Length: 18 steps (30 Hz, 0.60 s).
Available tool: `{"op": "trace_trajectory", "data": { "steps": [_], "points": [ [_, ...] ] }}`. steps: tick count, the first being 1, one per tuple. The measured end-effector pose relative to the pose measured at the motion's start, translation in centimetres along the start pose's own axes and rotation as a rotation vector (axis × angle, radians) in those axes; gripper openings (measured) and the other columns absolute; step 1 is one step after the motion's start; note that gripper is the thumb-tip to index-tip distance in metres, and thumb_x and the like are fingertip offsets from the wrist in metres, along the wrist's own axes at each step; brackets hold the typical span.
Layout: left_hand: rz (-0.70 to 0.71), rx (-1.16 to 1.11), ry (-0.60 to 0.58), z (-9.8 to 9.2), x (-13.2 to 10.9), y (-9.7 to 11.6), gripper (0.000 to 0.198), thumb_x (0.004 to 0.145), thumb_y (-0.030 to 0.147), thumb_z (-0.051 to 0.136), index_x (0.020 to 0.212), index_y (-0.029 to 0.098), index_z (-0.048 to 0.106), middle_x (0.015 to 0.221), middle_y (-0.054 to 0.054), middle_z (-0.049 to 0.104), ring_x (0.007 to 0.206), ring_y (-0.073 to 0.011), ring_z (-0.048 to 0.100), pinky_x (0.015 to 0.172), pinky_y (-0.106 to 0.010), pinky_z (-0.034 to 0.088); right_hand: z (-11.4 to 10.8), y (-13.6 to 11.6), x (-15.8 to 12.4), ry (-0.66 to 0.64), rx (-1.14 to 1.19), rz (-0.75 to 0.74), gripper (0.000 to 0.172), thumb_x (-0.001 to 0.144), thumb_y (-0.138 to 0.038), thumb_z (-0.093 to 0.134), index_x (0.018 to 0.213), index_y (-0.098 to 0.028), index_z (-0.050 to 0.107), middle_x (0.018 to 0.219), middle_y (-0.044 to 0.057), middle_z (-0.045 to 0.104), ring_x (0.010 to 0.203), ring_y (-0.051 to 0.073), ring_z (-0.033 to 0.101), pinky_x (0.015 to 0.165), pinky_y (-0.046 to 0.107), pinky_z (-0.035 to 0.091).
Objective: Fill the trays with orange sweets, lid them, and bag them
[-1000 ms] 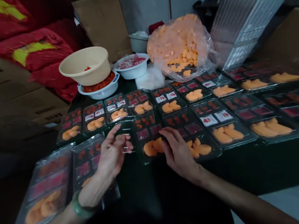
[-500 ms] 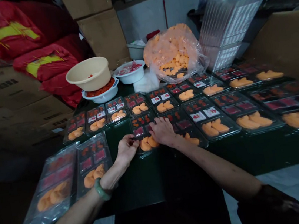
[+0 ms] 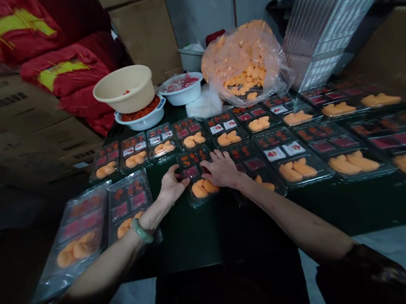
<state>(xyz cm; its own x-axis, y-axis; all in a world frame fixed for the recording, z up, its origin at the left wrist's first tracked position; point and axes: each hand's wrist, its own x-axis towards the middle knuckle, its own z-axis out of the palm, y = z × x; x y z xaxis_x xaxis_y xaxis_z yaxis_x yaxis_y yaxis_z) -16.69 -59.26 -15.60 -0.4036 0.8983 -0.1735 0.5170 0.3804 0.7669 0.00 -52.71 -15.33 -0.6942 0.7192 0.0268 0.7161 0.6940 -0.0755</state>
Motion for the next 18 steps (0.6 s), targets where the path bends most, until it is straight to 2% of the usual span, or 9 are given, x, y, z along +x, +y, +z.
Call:
{"op": "trace_trajectory", "data": {
  "steps": [2,6,9,13,16,18],
  "points": [
    [-0.009,-0.048,0.023,-0.2,-0.4,-0.3,0.062,0.068,0.014,0.066,0.127,0.009,0.044,0.072,-0.001,0.058,0.06,-0.0124,0.054,0.056,-0.023,0.043,0.2,-0.5,-0.5,-0.002,0.022,-0.001,0.041,0.089,-0.041,0.045,0.123,-0.021,0.053,0.133,0.018,0.044,0.126,0.032,0.034,0.097,0.043,0.026],
    [0.074,-0.117,0.115,-0.6,-1.3,-2.3,0.049,0.06,0.017,0.073,0.106,0.015,0.057,0.061,0.005,0.051,0.054,-0.0101,0.048,0.053,-0.022,0.039,0.7,-1.9,-2.0,0.002,0.114,0.036,0.044,0.087,-0.04,0.048,0.126,-0.019,0.052,0.134,0.02,0.042,0.126,0.033,0.034,0.098,0.045,0.027],
    [0.091,-0.407,0.156,-0.9,-1.9,-3.1,0.048,0.056,0.014,0.073,0.1,0.016,0.054,0.06,0.007,0.049,0.054,-0.0079,0.047,0.055,-0.021,0.041,1.1,-2.5,-2.9,0.052,0.214,0.088,0.045,0.086,-0.037,0.049,0.126,-0.018,0.051,0.135,0.017,0.043,0.122,0.031,0.039,0.097,0.046,0.031],
    [0.022,-0.868,0.066,-1.4,-2.8,-2.5,0.051,0.054,0.016,0.075,0.098,0.015,0.05,0.062,0.007,0.052,0.055,-0.0098,0.055,0.057,-0.024,0.047,1.4,-2.1,-2.9,0.224,0.325,0.133,0.044,0.084,-0.03,0.049,0.126,-0.015,0.05,0.133,0.016,0.046,0.119,0.029,0.043,0.093,0.046,0.036],
    [0.018,-1.003,-0.019,-2.3,-3.3,-1.7,0.046,0.054,0.017,0.077,0.094,0.014,0.055,0.065,0.004,0.056,0.062,-0.0136,0.062,0.059,-0.026,0.05,0.8,-1.3,-2.9,0.388,0.412,0.136,0.044,0.084,-0.027,0.048,0.125,-0.012,0.048,0.13,0.017,0.048,0.119,0.028,0.044,0.093,0.044,0.039],
    [0.073,-1.007,-0.019,-3.2,-3.5,-1.2,0.043,0.054,0.018,0.078,0.093,0.014,0.059,0.067,0.002,0.058,0.062,-0.0126,0.061,0.058,-0.025,0.05,-0.4,-1.0,-3.2,0.501,0.436,0.132,0.044,0.084,-0.027,0.045,0.127,-0.013,0.045,0.129,0.016,0.048,0.121,0.027,0.043,0.094,0.044,0.038]
  ]
}}
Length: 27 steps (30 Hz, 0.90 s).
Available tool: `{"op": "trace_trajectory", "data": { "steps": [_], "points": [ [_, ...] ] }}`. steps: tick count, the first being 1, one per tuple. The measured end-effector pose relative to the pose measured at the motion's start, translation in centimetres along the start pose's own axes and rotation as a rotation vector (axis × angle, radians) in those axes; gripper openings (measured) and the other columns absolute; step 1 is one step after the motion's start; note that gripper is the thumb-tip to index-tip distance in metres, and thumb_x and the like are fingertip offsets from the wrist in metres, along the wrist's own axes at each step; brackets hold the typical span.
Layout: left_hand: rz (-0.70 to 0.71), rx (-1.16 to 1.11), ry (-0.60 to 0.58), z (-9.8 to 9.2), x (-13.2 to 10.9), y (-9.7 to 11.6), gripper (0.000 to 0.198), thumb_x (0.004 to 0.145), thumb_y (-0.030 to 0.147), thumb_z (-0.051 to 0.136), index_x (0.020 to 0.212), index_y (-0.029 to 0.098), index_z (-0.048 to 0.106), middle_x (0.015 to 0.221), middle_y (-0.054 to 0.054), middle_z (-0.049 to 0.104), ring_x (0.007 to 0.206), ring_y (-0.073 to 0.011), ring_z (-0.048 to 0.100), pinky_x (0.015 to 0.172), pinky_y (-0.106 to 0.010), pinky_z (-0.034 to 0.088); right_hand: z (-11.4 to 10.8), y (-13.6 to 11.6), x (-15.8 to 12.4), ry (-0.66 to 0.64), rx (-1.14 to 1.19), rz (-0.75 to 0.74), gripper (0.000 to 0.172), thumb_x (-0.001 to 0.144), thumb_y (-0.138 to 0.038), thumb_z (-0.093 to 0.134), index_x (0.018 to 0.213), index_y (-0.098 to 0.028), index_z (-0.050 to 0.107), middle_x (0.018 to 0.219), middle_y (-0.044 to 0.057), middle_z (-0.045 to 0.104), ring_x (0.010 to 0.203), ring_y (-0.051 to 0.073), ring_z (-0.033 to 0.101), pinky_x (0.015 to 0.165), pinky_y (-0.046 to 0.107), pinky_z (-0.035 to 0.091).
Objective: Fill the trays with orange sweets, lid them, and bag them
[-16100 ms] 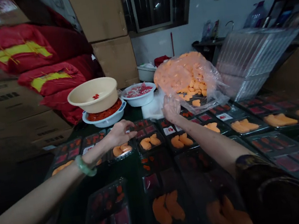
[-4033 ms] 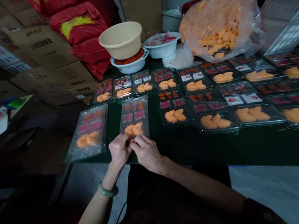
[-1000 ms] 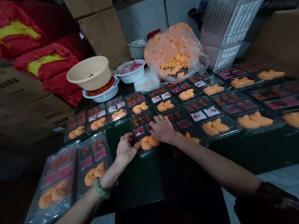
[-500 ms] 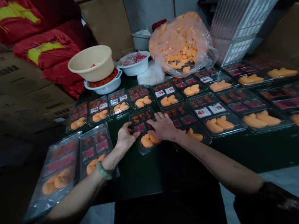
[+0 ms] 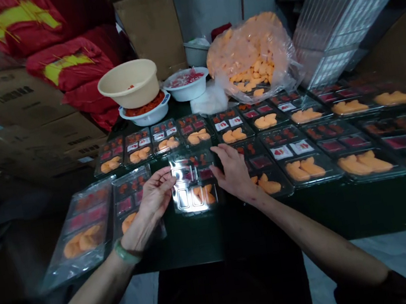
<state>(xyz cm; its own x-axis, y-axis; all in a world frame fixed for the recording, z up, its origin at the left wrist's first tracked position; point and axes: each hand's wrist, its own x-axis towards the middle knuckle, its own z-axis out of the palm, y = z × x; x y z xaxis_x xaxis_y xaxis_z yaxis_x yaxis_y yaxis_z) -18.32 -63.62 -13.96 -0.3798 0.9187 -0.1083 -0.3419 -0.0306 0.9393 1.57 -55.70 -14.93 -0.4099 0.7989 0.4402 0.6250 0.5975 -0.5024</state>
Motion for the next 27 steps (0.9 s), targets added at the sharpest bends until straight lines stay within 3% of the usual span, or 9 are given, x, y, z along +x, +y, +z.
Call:
{"op": "trace_trajectory", "data": {
  "steps": [5,9,11,13,16,18,22,24,27],
  "points": [
    [0.153,0.372,-0.199,0.5,0.1,4.8,0.032,0.064,0.025,0.073,0.093,0.014,0.066,0.063,0.0,0.057,0.054,-0.0108,0.055,0.051,-0.023,0.046,-5.4,-4.0,1.4,0.177,-0.1,-0.094,0.052,0.086,-0.038,0.047,0.133,-0.018,0.039,0.141,0.013,0.033,0.13,0.032,0.03,0.098,0.049,0.032],
    [0.502,0.907,-0.455,3.2,0.5,10.0,0.022,0.065,0.032,0.071,0.082,0.017,0.069,0.066,-0.001,0.058,0.062,-0.0151,0.059,0.056,-0.027,0.049,-7.0,-6.7,3.7,-0.179,0.022,-0.221,0.045,0.078,-0.036,0.062,0.118,-0.018,0.054,0.113,0.01,0.057,0.11,0.032,0.049,0.085,0.045,0.041],
    [0.676,1.109,-0.551,4.5,0.7,11.7,0.018,0.071,0.03,0.066,0.085,0.019,0.068,0.076,-0.002,0.059,0.074,-0.0177,0.061,0.068,-0.032,0.051,-6.0,-6.5,4.3,-0.339,0.226,-0.153,0.025,0.076,-0.028,0.062,0.098,-0.016,0.06,0.079,0.004,0.061,0.08,0.022,0.059,0.07,0.034,0.045],
    [0.791,1.248,-0.495,4.9,0.8,12.1,0.022,0.077,0.024,0.06,0.097,0.02,0.065,0.092,-0.005,0.059,0.09,-0.0216,0.059,0.084,-0.041,0.046,-4.4,-5.7,4.0,-0.329,0.489,0.037,0.011,0.079,-0.023,0.056,0.087,-0.016,0.058,0.057,-0.003,0.051,0.055,0.012,0.052,0.055,0.025,0.042],
    [0.881,1.232,-0.059,3.7,0.9,9.9,0.037,0.076,0.022,0.061,0.112,0.018,0.057,0.113,-0.01,0.052,0.11,-0.0277,0.049,0.097,-0.05,0.035,-2.0,-4.5,2.3,-0.147,0.803,0.377,0.013,0.079,-0.023,0.052,0.09,-0.017,0.053,0.051,-0.007,0.046,0.042,0.008,0.043,0.043,0.02,0.035],
    [0.74,1.087,0.115,2.2,1.1,7.1,0.05,0.072,0.027,0.067,0.119,0.015,0.052,0.114,-0.012,0.05,0.108,-0.027,0.048,0.094,-0.046,0.039,-0.8,-4.2,1.1,-0.09,0.904,0.549,0.019,0.076,-0.024,0.054,0.093,-0.016,0.05,0.05,-0.009,0.046,0.039,0.008,0.042,0.039,0.02,0.032],
    [0.166,0.69,0.041,0.5,1.6,1.3,0.066,0.072,0.031,0.067,0.129,0.015,0.04,0.093,-0.006,0.054,0.071,-0.0138,0.054,0.063,-0.028,0.047,1.2,-4.1,-0.3,-0.121,0.843,0.702,0.032,0.078,-0.023,0.048,0.108,-0.013,0.046,0.053,-0.008,0.045,0.041,0.009,0.042,0.039,0.021,0.034],
    [0.048,0.595,0.02,0.5,1.9,-0.6,0.065,0.073,0.024,0.065,0.13,0.013,0.036,0.077,0.0,0.053,0.058,-0.0104,0.05,0.054,-0.023,0.043,2.0,-4.1,-0.5,-0.121,0.602,0.622,0.046,0.079,-0.023,0.047,0.123,-0.012,0.039,0.064,-0.004,0.05,0.052,0.012,0.05,0.047,0.025,0.043],
    [0.038,0.724,0.065,0.9,2.4,-1.9,0.056,0.072,0.021,0.066,0.122,0.012,0.044,0.063,0.003,0.051,0.056,-0.0116,0.05,0.053,-0.022,0.04,2.4,-4.2,-0.8,-0.09,0.226,0.445,0.062,0.078,-0.021,0.051,0.136,-0.015,0.03,0.097,0.009,0.054,0.079,0.02,0.058,0.067,0.034,0.049]
  ]
}}
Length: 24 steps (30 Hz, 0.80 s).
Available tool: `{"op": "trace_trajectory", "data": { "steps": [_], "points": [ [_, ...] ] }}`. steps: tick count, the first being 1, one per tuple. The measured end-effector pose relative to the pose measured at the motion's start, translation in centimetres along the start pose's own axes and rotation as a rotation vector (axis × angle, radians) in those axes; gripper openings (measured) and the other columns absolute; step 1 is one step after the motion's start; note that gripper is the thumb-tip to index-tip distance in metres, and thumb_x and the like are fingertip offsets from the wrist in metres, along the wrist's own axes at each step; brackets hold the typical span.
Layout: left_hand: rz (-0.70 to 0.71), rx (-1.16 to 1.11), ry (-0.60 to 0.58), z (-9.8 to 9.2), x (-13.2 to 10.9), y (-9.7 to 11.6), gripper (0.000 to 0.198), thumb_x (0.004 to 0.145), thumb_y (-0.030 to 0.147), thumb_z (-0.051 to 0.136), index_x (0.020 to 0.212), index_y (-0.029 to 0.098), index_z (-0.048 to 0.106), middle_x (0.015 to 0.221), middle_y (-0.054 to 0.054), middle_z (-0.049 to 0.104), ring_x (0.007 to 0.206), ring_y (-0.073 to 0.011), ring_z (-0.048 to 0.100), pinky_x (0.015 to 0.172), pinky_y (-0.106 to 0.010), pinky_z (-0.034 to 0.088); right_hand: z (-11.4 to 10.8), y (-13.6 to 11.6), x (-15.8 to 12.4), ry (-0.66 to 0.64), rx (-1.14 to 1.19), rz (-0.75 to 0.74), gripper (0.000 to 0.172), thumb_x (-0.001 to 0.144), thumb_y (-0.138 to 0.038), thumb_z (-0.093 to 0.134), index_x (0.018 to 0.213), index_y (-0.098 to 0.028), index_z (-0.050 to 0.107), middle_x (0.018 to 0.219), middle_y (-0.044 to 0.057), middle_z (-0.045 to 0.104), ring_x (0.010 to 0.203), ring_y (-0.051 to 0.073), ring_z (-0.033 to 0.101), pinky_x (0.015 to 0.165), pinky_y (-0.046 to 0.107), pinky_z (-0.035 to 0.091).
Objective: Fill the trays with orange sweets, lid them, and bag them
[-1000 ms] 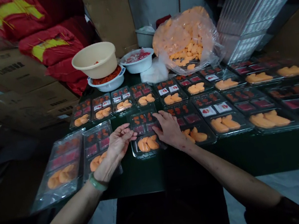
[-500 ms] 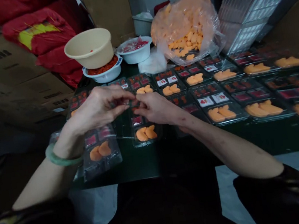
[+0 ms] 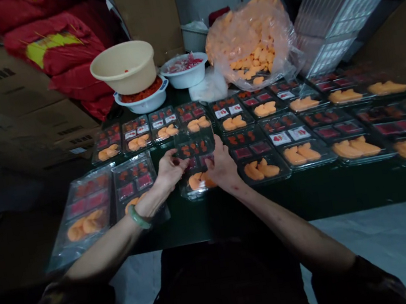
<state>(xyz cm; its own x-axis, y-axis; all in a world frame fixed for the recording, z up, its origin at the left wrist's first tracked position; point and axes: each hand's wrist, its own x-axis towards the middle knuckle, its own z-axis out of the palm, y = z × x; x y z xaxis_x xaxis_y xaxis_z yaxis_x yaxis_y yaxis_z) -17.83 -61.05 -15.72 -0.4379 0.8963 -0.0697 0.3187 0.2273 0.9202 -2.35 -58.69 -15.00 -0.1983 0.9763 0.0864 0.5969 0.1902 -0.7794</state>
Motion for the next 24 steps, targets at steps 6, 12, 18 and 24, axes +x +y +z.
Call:
{"op": "trace_trajectory", "data": {
  "steps": [6,12,18,24],
  "points": [
    [0.039,0.624,-0.025,-0.5,0.0,0.6,0.049,0.076,0.043,0.06,0.116,0.017,0.05,0.075,-0.007,0.062,0.079,-0.0249,0.061,0.065,-0.03,0.043,0.2,-0.3,-0.4,-0.069,-0.592,-0.109,0.052,0.086,-0.026,0.046,0.135,-0.013,0.038,0.125,0.02,0.041,0.109,0.031,0.047,0.077,0.039,0.048],
    [0.346,0.974,-0.05,-0.5,0.0,-0.2,0.051,0.086,0.036,0.044,0.133,0.016,0.04,0.122,-0.021,0.048,0.104,-0.0348,0.053,0.082,-0.045,0.043,1.5,0.8,1.1,-0.158,-0.746,-0.2,0.045,0.09,-0.03,0.04,0.126,-0.006,0.048,0.135,0.022,0.038,0.114,0.032,0.04,0.087,0.041,0.042],
    [0.472,1.024,-0.314,-0.1,1.6,-1.2,0.049,0.092,0.03,0.031,0.135,0.008,0.039,0.147,-0.019,0.028,0.133,-0.036,0.027,0.102,-0.044,0.031,2.3,1.4,1.6,-0.137,-0.707,-0.249,0.047,0.091,-0.027,0.035,0.129,-0.002,0.045,0.127,0.024,0.047,0.112,0.032,0.042,0.092,0.045,0.037],
    [0.419,1.14,-0.32,0.1,1.1,-1.4,0.058,0.092,0.038,0.028,0.138,0.002,0.033,0.149,-0.021,0.021,0.134,-0.0394,0.023,0.102,-0.049,0.027,2.4,1.9,2.6,-0.104,0.001,0.088,0.041,0.081,-0.017,0.047,0.121,-0.009,0.051,0.115,0.019,0.055,0.11,0.028,0.048,0.092,0.041,0.039]
  ]
}}
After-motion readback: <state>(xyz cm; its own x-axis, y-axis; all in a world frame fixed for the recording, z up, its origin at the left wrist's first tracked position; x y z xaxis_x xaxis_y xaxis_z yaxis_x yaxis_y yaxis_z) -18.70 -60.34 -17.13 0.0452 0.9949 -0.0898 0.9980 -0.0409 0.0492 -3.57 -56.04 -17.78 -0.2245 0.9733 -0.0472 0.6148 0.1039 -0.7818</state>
